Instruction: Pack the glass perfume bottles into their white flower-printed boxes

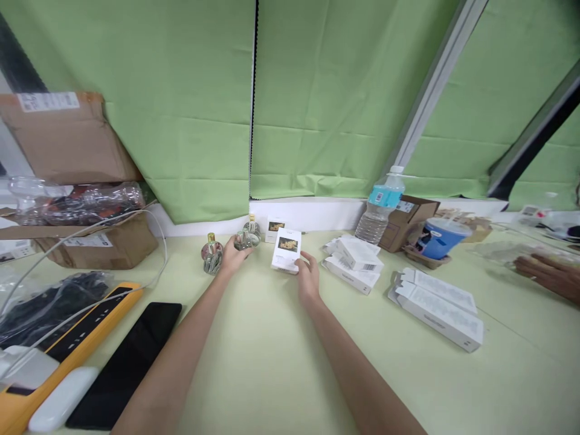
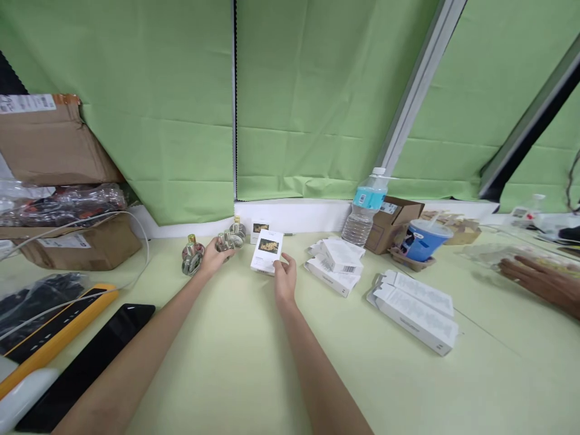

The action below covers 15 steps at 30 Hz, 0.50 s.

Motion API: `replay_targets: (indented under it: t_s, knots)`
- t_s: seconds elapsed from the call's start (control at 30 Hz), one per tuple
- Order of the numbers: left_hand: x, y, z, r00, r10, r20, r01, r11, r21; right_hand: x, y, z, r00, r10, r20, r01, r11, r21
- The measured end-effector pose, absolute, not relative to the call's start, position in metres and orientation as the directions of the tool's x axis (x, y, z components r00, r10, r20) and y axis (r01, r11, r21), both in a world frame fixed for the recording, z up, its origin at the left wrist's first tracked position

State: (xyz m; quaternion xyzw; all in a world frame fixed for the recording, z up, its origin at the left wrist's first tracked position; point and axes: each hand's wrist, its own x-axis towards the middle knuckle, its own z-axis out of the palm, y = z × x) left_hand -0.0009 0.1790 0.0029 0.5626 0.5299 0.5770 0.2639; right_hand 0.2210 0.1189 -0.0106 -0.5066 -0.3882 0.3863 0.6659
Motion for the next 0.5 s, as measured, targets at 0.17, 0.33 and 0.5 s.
replay_targets:
  t_s: [0.17, 0.33, 0.5]
  knots:
    - [-0.011, 0.174, 0.004, -0.219, 0.901, 0.375, 0.237, -0.324, 0.916, 0.223, 0.120, -0.013, 0.393, 0.912, 0.118, -0.132, 0.183, -0.974]
    - [-0.016, 0.177, 0.003, -0.209, 0.907, 0.366, 0.180, -0.333, 0.926, 0.225, 0.122, -0.015, 0.384, 0.914, 0.132, -0.122, 0.192, -0.974]
    - [-0.024, 0.180, 0.005, -0.210, 0.915, 0.343, 0.112, -0.326, 0.939, 0.225, 0.122, -0.017, 0.375, 0.913, 0.159, -0.112, 0.215, -0.970]
